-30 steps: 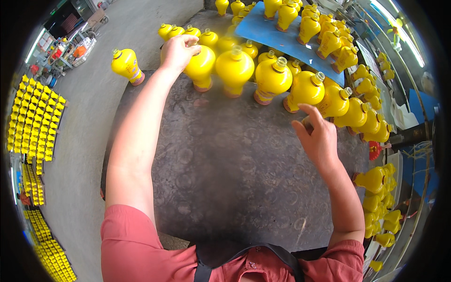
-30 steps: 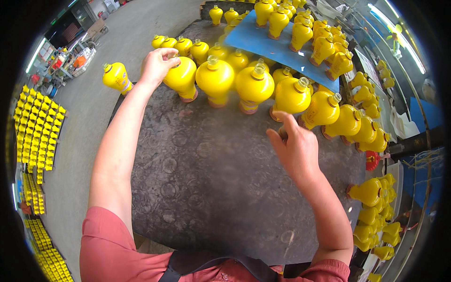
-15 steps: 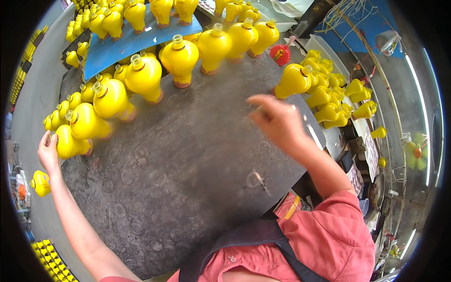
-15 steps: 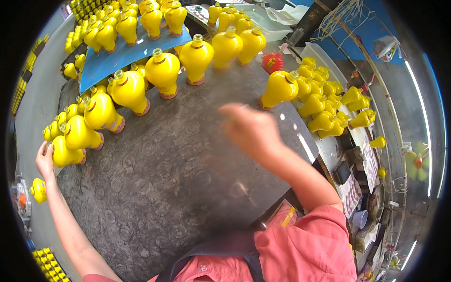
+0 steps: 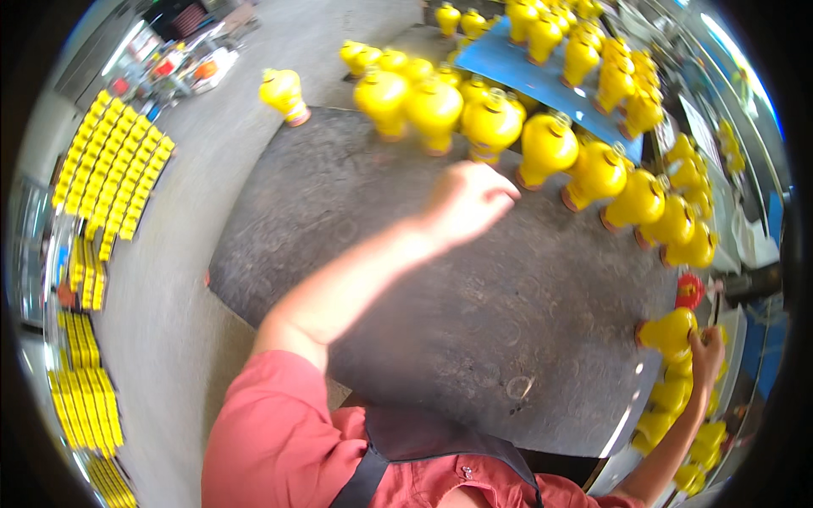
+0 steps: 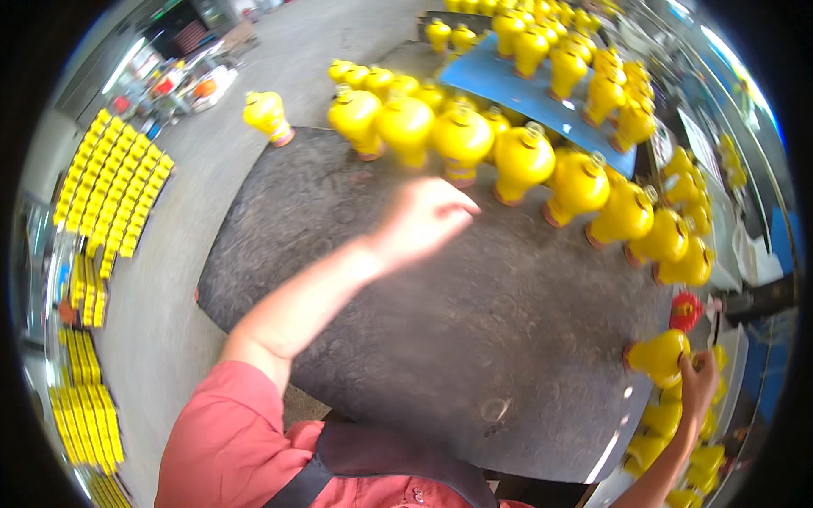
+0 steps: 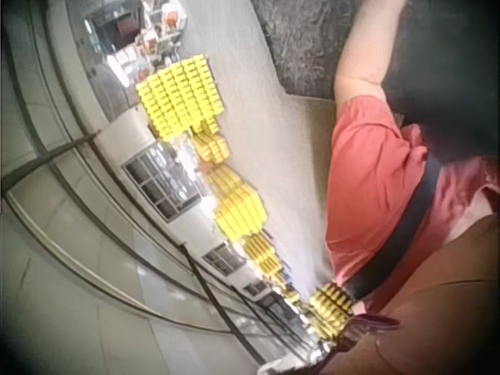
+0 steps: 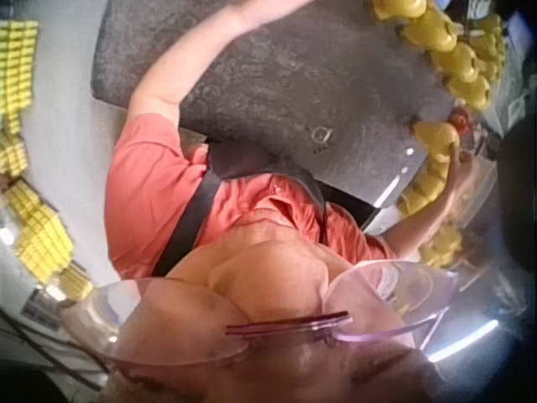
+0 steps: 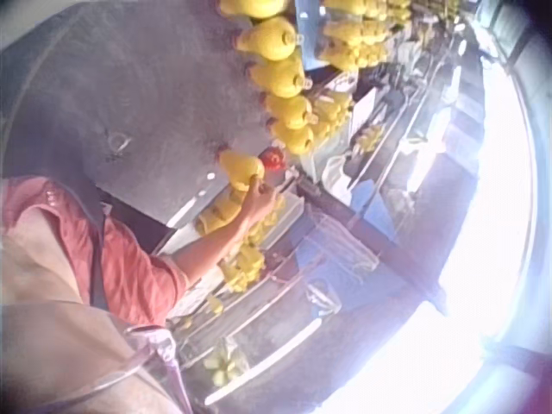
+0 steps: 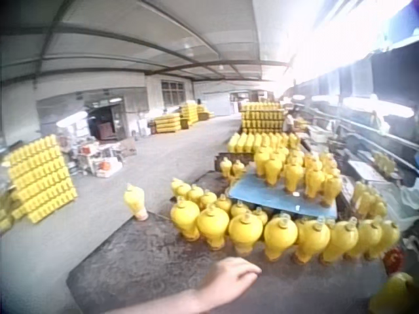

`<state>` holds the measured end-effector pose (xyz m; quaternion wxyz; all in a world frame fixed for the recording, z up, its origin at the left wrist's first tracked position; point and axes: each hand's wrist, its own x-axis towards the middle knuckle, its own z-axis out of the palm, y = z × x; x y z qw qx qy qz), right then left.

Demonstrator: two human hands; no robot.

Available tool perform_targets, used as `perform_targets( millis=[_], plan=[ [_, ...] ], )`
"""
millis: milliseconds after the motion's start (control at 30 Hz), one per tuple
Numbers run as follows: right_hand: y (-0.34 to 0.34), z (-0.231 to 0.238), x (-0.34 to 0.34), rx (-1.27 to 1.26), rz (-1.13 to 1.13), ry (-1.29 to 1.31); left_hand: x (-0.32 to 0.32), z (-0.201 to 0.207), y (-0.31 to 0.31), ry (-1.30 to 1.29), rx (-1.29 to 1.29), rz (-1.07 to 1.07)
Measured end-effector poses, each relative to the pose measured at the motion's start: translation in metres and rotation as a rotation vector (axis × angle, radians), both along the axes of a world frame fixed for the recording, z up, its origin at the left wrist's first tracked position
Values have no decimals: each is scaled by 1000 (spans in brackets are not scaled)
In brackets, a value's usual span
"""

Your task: The person applies adhesive labels to yellow and white plastic bottles, smooths them, and places the finished bottles on a nearby table. The person also handles stacks of labels and moves bottles between the work surface and the table.

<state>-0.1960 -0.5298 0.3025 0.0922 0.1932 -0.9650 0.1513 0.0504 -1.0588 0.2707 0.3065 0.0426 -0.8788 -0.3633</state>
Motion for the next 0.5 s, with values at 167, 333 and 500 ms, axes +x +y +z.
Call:
perform_targets(
  millis=[167, 333, 500],
  plan=[
    [-75, 20, 56, 147, 227, 121, -2, 11, 77, 74, 76, -139],
    [-172, 50, 133, 4, 435, -10, 8, 30, 123, 162, 47, -314],
    [-267, 39, 171, -195, 584, -297, 38, 38, 106, 128, -52, -252]
  ],
)
